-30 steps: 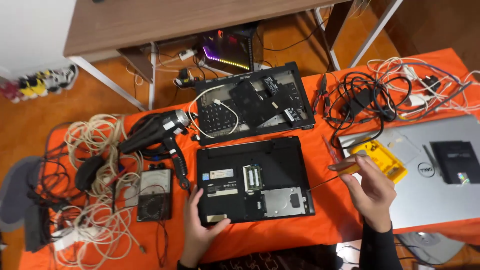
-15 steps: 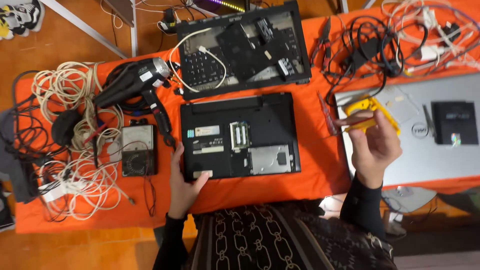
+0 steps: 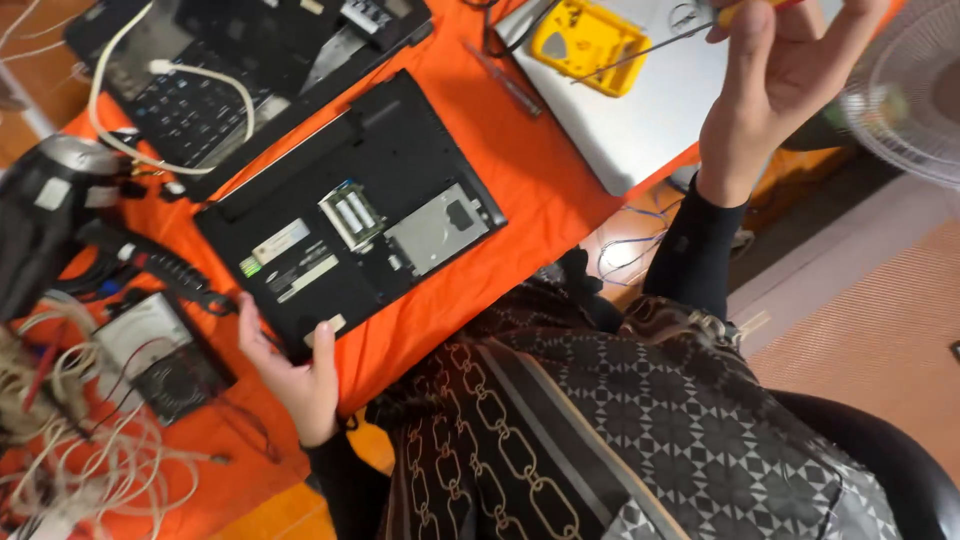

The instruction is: Replacing or repairing internal components of a laptop using a screwdriver.

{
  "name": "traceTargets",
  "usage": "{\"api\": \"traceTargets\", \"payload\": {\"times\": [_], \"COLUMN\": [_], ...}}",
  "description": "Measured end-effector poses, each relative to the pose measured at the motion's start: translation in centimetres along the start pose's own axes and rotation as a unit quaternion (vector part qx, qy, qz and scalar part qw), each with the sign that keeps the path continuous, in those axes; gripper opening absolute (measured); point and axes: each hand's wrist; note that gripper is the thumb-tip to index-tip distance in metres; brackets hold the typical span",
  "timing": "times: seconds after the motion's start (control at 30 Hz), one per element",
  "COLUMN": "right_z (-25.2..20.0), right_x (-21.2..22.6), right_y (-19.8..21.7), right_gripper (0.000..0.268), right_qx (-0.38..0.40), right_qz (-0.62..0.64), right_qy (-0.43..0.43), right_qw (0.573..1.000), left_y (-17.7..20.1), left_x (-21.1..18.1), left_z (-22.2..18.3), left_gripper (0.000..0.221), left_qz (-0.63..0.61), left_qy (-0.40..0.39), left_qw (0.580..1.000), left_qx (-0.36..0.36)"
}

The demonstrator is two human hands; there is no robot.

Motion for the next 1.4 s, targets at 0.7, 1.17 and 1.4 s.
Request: {"api": "traceTargets", "payload": {"times": [0.7, 1.17, 1.4], "right_z": [2.0, -2.1, -2.7], "right_x": [-12.7, -17.5, -19.6], "right_y": [7.8, 6.3, 8.4], "right_gripper": [0.021, 0.017, 0.019], "right_qx": [-0.037, -0.174, -0.174], "right_qz": [0.114, 0.278, 0.284], "right_qy": [-0.008, -0.072, -0.081], "right_qw": [0.993, 0.942, 0.939], "left_y": [0.8, 0.1, 0.2], "left_x": [1.7, 1.4, 0.7], "left_z": [0.0, 0.6, 0.0], "left_gripper": [0.072, 0.066, 0.061], "left_qz": [0.025, 0.045, 0.051], "left_qy": [0.015, -0.019, -0.025], "left_qw": [1.000, 0.999, 0.998], "left_qx": [0.004, -0.009, 0.002]}}
Point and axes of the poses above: each hand's wrist, its own z-axis towards the middle knuckle, its own y-axis out of the back of the hand, x = y × z, and after that the axes turned 8 degrees about z, right-handed
